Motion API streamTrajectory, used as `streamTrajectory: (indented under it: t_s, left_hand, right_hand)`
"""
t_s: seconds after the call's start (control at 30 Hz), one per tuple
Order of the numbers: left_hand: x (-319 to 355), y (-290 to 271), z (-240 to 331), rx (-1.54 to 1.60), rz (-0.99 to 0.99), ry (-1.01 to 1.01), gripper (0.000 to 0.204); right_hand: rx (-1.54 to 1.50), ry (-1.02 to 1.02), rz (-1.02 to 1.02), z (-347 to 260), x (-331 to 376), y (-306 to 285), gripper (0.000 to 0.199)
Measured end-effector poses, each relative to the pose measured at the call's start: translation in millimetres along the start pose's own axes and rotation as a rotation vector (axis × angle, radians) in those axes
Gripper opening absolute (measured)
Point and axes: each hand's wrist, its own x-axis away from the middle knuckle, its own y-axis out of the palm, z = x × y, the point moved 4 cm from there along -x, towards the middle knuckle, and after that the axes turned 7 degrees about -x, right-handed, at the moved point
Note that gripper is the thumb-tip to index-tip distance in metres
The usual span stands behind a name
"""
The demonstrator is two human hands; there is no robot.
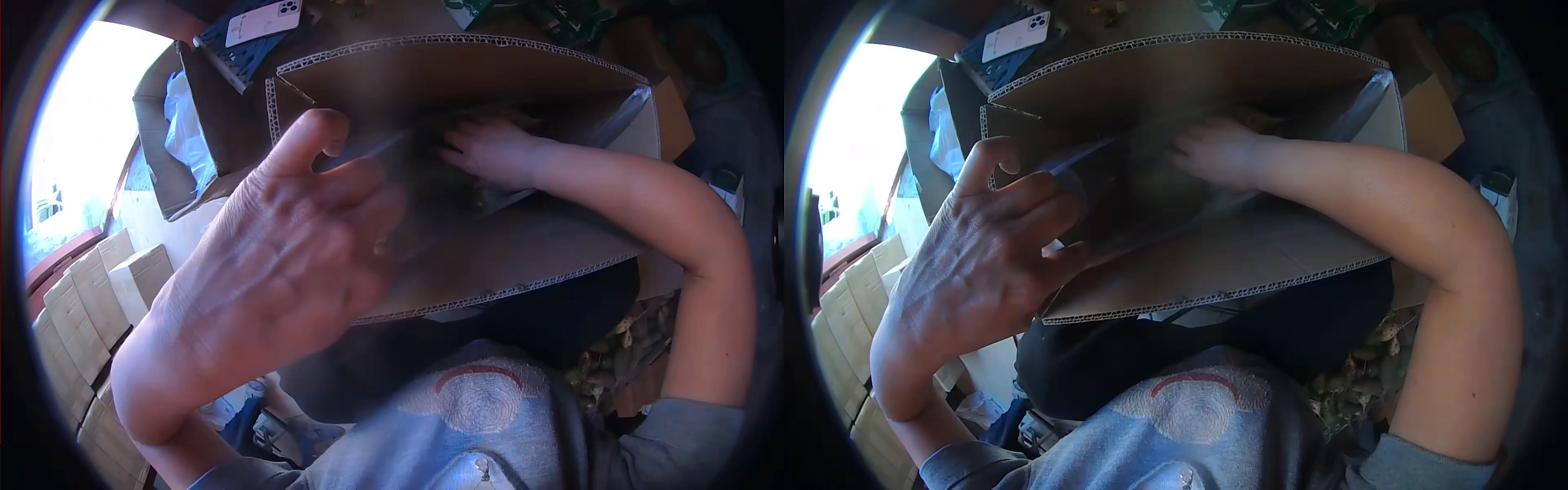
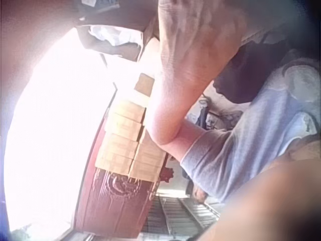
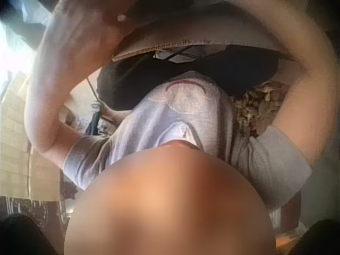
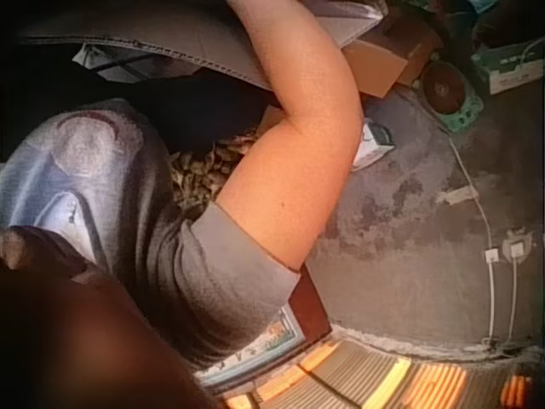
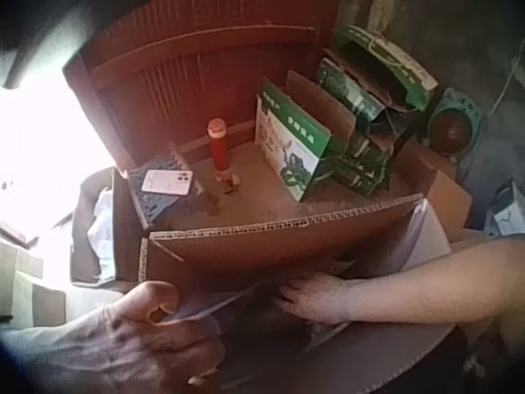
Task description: Packing and weighing radishes into boxes for shipment.
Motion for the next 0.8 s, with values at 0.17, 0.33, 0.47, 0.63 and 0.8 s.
streamTrajectory:
  t_s: [0.17, 0.33, 0.47, 0.63, 0.8]
  left_hand:
    - [-3, -6, 9, 0.044, 0.17, -0.058, 0.019]
    - [0, -1, 8, 0.039, 0.158, -0.058, 0.022]
    - [0, 7, 3, 0.069, 0.238, -0.052, 0.026]
    - [-5, 1, 6, 0.109, 0.303, -0.051, 0.027]
    - [5, 13, 1, 0.156, 0.248, -0.024, 0.024]
  right_hand:
    - [0.006, -0.012, -0.056, -21, -11, 1, 0.062]
    - [0.043, 0.049, -0.146, -33, -51, 7, 0.058]
    - [-0.004, 0.118, -0.102, -21, -40, -6, 0.06]
    - [-0.215, 0.216, -0.071, -23, -78, -31, 0.059]
    - [-0.434, 0.348, -0.107, -25, -83, -21, 0.059]
